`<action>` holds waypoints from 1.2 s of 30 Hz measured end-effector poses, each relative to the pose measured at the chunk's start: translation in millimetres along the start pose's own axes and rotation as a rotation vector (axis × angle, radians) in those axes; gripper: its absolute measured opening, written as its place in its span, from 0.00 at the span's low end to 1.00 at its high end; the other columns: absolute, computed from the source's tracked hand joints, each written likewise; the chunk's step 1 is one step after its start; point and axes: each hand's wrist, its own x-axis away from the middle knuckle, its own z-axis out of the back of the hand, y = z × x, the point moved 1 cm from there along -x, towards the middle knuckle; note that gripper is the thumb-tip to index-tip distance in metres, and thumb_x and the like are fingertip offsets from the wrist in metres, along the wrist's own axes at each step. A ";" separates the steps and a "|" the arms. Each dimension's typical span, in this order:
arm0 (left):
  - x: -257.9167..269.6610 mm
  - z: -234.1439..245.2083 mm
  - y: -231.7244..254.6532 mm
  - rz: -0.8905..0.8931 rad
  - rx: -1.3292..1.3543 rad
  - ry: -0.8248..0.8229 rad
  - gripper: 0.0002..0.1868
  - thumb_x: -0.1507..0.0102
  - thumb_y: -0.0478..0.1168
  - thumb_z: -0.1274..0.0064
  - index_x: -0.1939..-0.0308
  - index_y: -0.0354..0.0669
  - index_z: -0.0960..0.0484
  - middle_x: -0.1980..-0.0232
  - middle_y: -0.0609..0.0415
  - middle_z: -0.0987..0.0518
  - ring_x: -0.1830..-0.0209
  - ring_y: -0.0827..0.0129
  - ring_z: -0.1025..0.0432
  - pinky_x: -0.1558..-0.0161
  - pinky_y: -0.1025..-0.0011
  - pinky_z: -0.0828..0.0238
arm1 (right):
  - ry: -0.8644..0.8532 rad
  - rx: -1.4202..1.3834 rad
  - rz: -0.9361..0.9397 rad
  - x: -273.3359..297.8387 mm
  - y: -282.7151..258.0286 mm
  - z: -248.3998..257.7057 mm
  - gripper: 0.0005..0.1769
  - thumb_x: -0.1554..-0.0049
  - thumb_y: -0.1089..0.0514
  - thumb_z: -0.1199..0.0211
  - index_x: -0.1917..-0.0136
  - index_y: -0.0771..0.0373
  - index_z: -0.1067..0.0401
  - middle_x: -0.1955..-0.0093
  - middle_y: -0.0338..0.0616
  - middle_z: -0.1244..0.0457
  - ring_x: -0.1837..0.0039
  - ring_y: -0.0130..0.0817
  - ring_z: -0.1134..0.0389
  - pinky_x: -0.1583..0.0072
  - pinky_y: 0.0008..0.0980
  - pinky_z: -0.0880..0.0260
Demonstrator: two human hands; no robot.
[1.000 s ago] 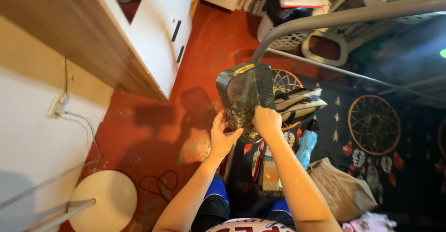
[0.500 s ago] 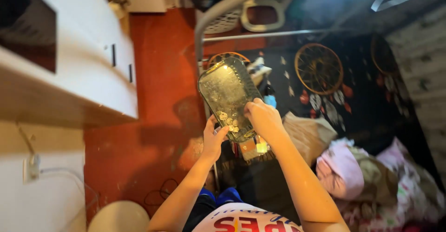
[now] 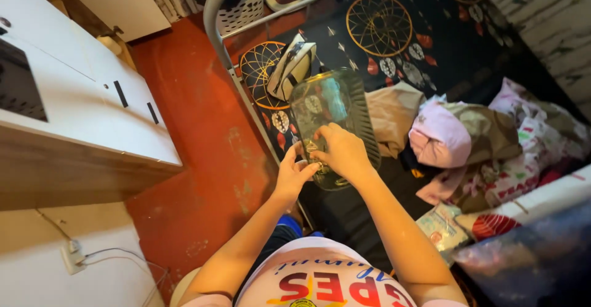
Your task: The recorder is sorting through coins, multiple wallets, and small accessory packets on a floor mat.
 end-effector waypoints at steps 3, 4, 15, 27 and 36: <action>22.8 0.9 -7.2 -0.057 0.045 -0.076 0.40 0.40 0.33 0.39 0.26 0.38 0.39 0.45 0.57 0.24 0.54 0.74 0.28 0.57 0.75 0.27 | 0.020 0.009 -0.024 33.1 -14.2 0.8 0.22 0.58 0.52 0.23 0.53 0.57 0.29 0.54 0.43 0.35 0.50 0.48 0.31 0.53 0.45 0.32; 28.7 0.8 -7.7 -0.057 0.041 -0.082 0.40 0.40 0.33 0.39 0.26 0.38 0.39 0.45 0.57 0.24 0.54 0.74 0.28 0.57 0.75 0.27 | 0.026 0.008 -0.027 40.5 -15.1 -3.4 0.22 0.58 0.52 0.23 0.53 0.57 0.29 0.54 0.43 0.35 0.50 0.48 0.31 0.53 0.45 0.32; 7.5 21.0 16.1 -0.061 0.006 -0.169 0.40 0.40 0.35 0.37 0.27 0.36 0.39 0.43 0.56 0.28 0.53 0.74 0.28 0.59 0.77 0.29 | -0.026 -0.019 -0.207 15.5 -29.7 -24.2 0.12 0.52 0.54 0.31 0.57 0.58 0.29 0.56 0.47 0.31 0.51 0.53 0.30 0.51 0.48 0.32; -59.5 85.7 74.0 -0.004 -0.090 -0.218 0.40 0.41 0.32 0.37 0.27 0.33 0.37 0.37 0.52 0.29 0.55 0.73 0.28 0.63 0.76 0.28 | 0.072 -1.912 -0.149 -60.1 4.4 -9.3 0.07 0.50 0.64 0.46 0.67 0.59 0.42 0.64 0.41 0.47 0.59 0.37 0.44 0.57 0.34 0.42; -68.7 99.2 65.3 0.057 -0.093 -0.141 0.40 0.40 0.34 0.38 0.27 0.32 0.39 0.35 0.51 0.29 0.57 0.76 0.26 0.66 0.78 0.27 | -0.129 -2.146 -0.249 -66.9 -18.6 -41.3 0.14 0.52 0.67 0.49 0.51 0.60 0.36 0.63 0.44 0.47 0.62 0.34 0.45 0.59 0.31 0.43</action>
